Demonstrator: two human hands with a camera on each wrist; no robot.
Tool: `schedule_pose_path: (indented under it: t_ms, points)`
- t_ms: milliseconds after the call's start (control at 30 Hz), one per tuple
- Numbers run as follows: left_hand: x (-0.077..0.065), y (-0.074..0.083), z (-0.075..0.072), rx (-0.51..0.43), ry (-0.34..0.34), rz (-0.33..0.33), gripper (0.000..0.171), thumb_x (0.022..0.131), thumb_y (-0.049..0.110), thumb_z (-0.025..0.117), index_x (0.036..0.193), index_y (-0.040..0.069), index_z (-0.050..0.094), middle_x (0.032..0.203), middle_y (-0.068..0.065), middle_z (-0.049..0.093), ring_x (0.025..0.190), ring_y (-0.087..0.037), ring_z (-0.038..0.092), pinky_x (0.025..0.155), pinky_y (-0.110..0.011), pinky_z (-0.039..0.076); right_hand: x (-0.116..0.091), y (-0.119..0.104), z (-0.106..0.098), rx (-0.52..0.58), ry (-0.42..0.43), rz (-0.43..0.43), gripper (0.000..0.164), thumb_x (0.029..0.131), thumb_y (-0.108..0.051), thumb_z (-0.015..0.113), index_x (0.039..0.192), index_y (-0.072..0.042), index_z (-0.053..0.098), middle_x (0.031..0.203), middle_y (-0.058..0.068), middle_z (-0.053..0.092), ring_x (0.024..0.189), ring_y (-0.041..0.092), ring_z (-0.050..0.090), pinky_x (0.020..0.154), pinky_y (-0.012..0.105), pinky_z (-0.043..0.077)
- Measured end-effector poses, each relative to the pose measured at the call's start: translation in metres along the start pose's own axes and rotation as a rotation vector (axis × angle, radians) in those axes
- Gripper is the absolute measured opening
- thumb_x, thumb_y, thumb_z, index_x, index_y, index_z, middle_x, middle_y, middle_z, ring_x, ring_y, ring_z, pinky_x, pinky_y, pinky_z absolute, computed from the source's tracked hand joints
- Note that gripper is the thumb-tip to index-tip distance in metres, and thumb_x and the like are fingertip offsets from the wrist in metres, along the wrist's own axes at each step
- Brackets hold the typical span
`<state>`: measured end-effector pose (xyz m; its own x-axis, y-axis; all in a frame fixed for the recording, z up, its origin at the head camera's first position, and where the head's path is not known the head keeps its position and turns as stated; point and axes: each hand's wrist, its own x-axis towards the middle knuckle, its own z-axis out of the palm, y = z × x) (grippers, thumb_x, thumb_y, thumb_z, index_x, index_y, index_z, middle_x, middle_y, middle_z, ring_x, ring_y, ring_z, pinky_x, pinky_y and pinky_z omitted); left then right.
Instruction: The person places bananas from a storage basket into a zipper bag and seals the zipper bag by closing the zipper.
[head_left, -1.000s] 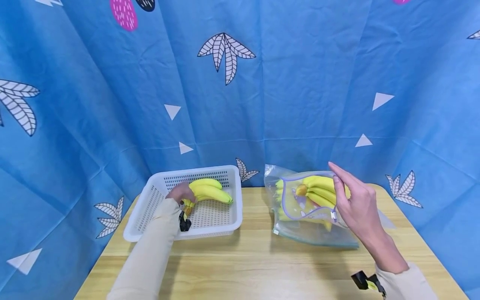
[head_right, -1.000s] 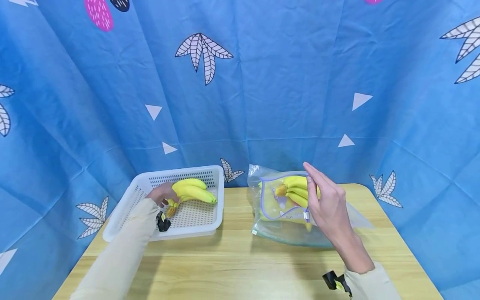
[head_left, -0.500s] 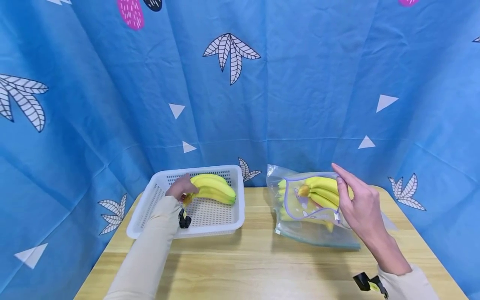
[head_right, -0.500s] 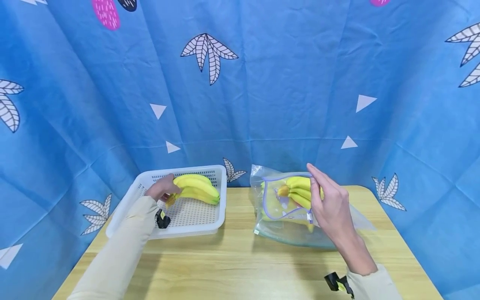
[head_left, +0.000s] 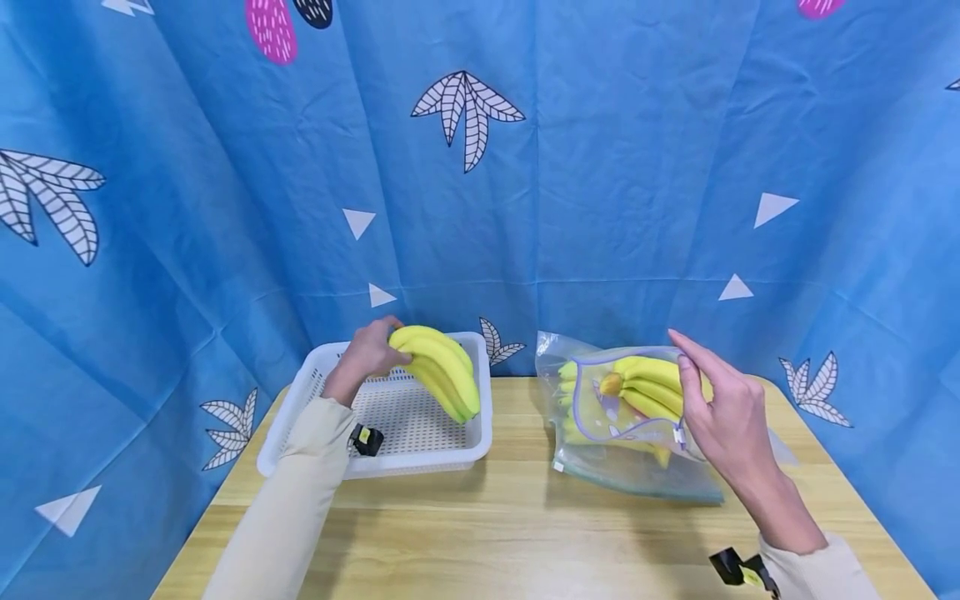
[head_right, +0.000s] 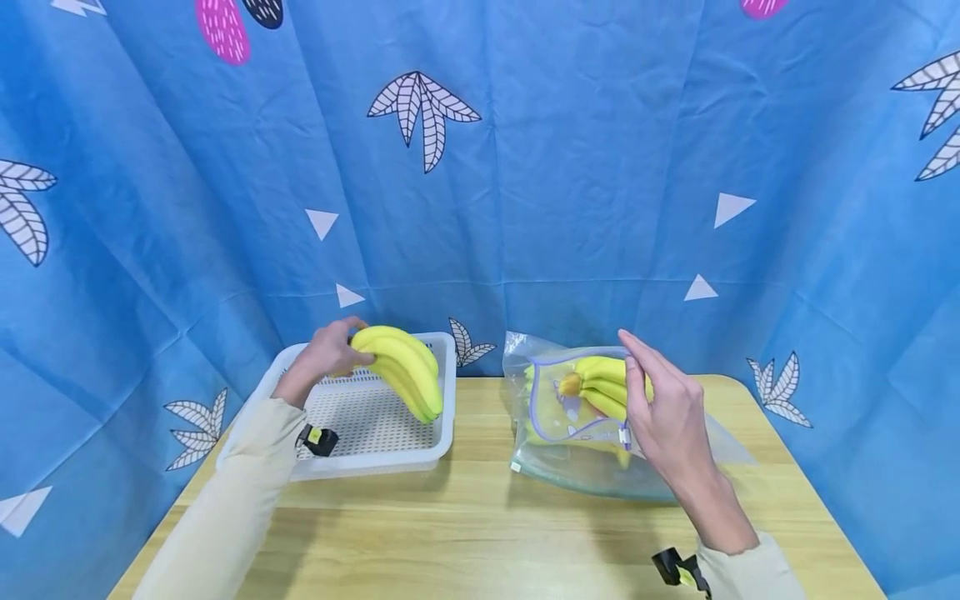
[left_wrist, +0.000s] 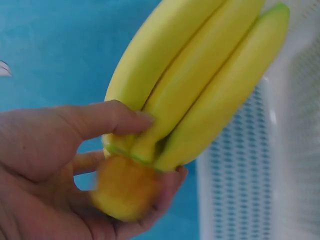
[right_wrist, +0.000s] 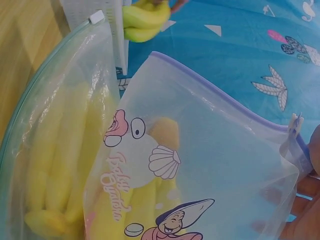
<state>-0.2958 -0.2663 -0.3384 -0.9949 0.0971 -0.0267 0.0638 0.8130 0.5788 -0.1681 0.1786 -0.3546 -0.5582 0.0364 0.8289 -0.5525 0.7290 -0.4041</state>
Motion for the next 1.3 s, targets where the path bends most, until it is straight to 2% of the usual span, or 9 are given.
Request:
schedule_pose_path:
  t_ms: [100, 200, 267, 433, 567, 800, 967, 1133, 1300]
  points:
    - [-0.009, 0.013, -0.006, -0.017, 0.038, 0.052, 0.051, 0.094, 0.011, 0.07, 0.139, -0.003, 0.049, 0.107, -0.022, 0.06, 0.076, -0.028, 0.062, 0.062, -0.036, 0.057, -0.002, -0.001, 0.0, -0.004, 0.008, -0.004, 0.036, 0.097, 0.003, 0.064, 0.131, -0.006, 0.07, 0.124, 0.015, 0.071, 0.112, 0.031, 0.067, 0.099, 0.004, 0.037]
    - [-0.019, 0.026, -0.01, -0.028, 0.068, 0.103, 0.051, 0.097, 0.009, 0.066, 0.143, 0.0, 0.046, 0.105, -0.019, 0.059, 0.077, -0.027, 0.058, 0.065, -0.035, 0.051, -0.004, -0.003, 0.001, -0.002, 0.012, -0.01, 0.036, 0.097, 0.003, 0.064, 0.131, -0.006, 0.07, 0.125, 0.015, 0.071, 0.115, 0.026, 0.065, 0.101, 0.005, 0.038]
    - [-0.026, 0.035, -0.01, -0.072, 0.071, 0.138, 0.053, 0.098, 0.007, 0.064, 0.145, 0.004, 0.042, 0.105, -0.018, 0.057, 0.08, -0.027, 0.054, 0.068, -0.036, 0.047, -0.005, -0.004, 0.001, 0.001, 0.013, -0.013, 0.036, 0.097, 0.003, 0.064, 0.131, -0.006, 0.07, 0.126, 0.014, 0.071, 0.117, 0.027, 0.065, 0.102, 0.006, 0.038]
    - [-0.046, 0.063, 0.002, -0.356, 0.027, 0.213, 0.06, 0.097, -0.003, 0.06, 0.15, 0.008, 0.033, 0.119, -0.02, 0.052, 0.09, -0.028, 0.055, 0.075, -0.036, 0.05, -0.004, -0.001, 0.0, 0.007, 0.005, -0.008, 0.036, 0.098, 0.002, 0.063, 0.132, -0.008, 0.07, 0.128, 0.013, 0.07, 0.119, 0.024, 0.064, 0.103, 0.007, 0.038]
    - [-0.06, 0.084, 0.021, -0.525, 0.032, 0.262, 0.068, 0.092, -0.011, 0.058, 0.151, 0.009, 0.032, 0.13, -0.02, 0.048, 0.104, -0.029, 0.052, 0.081, -0.034, 0.049, -0.001, 0.002, -0.001, 0.018, 0.004, -0.009, 0.036, 0.098, 0.003, 0.063, 0.132, -0.007, 0.07, 0.127, 0.014, 0.07, 0.12, 0.02, 0.063, 0.103, 0.007, 0.038]
    - [-0.078, 0.111, 0.059, -0.641, 0.133, 0.295, 0.082, 0.086, -0.017, 0.058, 0.157, 0.017, 0.036, 0.139, -0.017, 0.047, 0.113, -0.031, 0.053, 0.078, -0.031, 0.052, 0.004, 0.008, 0.0, 0.029, 0.0, -0.008, 0.036, 0.096, 0.004, 0.065, 0.13, -0.005, 0.07, 0.126, 0.016, 0.07, 0.116, 0.03, 0.066, 0.102, 0.006, 0.038]
    - [-0.095, 0.121, 0.088, -0.725, 0.178, 0.298, 0.089, 0.083, -0.018, 0.056, 0.16, 0.02, 0.032, 0.153, -0.014, 0.038, 0.124, -0.031, 0.05, 0.073, -0.025, 0.052, 0.003, 0.009, 0.002, 0.031, 0.009, -0.009, 0.035, 0.096, 0.005, 0.065, 0.13, -0.004, 0.071, 0.125, 0.016, 0.071, 0.116, 0.033, 0.066, 0.103, 0.007, 0.038]
    - [-0.112, 0.129, 0.119, -0.829, 0.238, 0.296, 0.09, 0.08, -0.021, 0.056, 0.159, 0.02, 0.034, 0.151, -0.013, 0.043, 0.12, -0.03, 0.054, 0.068, -0.02, 0.054, 0.003, 0.008, 0.004, 0.037, 0.009, -0.012, 0.035, 0.097, 0.004, 0.064, 0.13, -0.004, 0.07, 0.125, 0.016, 0.071, 0.115, 0.032, 0.066, 0.102, 0.007, 0.038]
    - [-0.121, 0.139, 0.149, -0.906, 0.316, 0.258, 0.087, 0.082, -0.019, 0.059, 0.157, 0.018, 0.038, 0.151, -0.011, 0.042, 0.116, -0.026, 0.055, 0.079, -0.023, 0.056, 0.002, 0.007, 0.005, 0.039, 0.008, -0.011, 0.035, 0.097, 0.004, 0.063, 0.131, -0.005, 0.07, 0.126, 0.017, 0.07, 0.114, 0.033, 0.066, 0.096, 0.005, 0.039]
